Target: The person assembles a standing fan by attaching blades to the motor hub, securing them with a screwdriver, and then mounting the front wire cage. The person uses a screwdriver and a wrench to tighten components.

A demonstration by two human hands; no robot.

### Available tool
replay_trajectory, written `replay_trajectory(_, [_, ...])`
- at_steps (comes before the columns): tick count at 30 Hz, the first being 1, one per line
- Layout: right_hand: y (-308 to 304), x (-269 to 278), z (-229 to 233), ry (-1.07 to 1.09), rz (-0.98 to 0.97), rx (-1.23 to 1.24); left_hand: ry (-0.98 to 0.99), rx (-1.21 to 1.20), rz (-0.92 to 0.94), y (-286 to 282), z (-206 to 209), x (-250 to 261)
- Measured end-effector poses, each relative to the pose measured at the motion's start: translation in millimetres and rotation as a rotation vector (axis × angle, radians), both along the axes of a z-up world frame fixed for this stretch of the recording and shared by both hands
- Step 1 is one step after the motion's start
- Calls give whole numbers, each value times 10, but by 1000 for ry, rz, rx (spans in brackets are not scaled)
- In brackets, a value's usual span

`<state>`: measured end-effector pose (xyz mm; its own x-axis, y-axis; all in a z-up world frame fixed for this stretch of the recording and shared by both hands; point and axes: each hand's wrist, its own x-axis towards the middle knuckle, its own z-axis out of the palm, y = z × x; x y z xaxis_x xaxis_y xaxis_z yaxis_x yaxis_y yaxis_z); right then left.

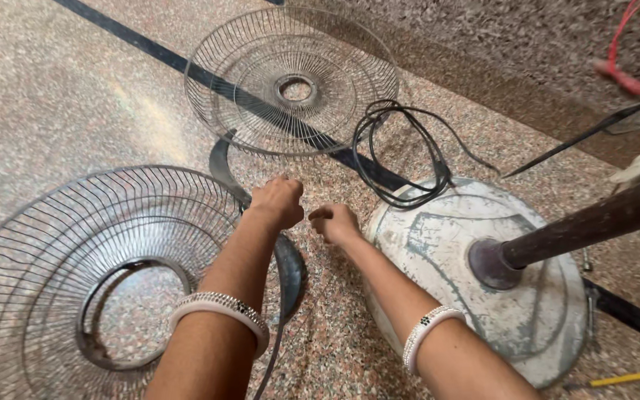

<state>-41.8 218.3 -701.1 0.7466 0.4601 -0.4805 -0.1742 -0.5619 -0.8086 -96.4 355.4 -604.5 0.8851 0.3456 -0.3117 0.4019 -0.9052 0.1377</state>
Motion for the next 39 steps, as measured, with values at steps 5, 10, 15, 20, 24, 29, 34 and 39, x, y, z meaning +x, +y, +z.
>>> replay_trajectory(5, [97,-35,-276,-177,93,-89,48,39,-54,-23,-222,29])
replay_trajectory(10, [190,-248,-563,-167,287,-265,148,91,-110,-89,-300,-47])
replay_trajectory(15, [314,-407,-849,-550,277,-187,101,109,-146,-198,-164,-149])
replay_trajectory(20, [170,-283,-424,-480,31,-130,32,53,-123,-246,-48,-136])
replay_trajectory(24, [-135,-251,180,-330,-118,-161,-186,41,-169,-305,-87,-119])
replay_trajectory(29, [-592,-208,908,-549,-120,-257,-201,107,-226,-564,118,-124])
replay_trajectory(34, [-1055,-216,1584,-768,-76,-324,-253,97,-256,-895,618,-147])
replay_trajectory(39, [-1532,-164,2241,-646,-121,-305,-240,110,-353,-1167,1006,-224])
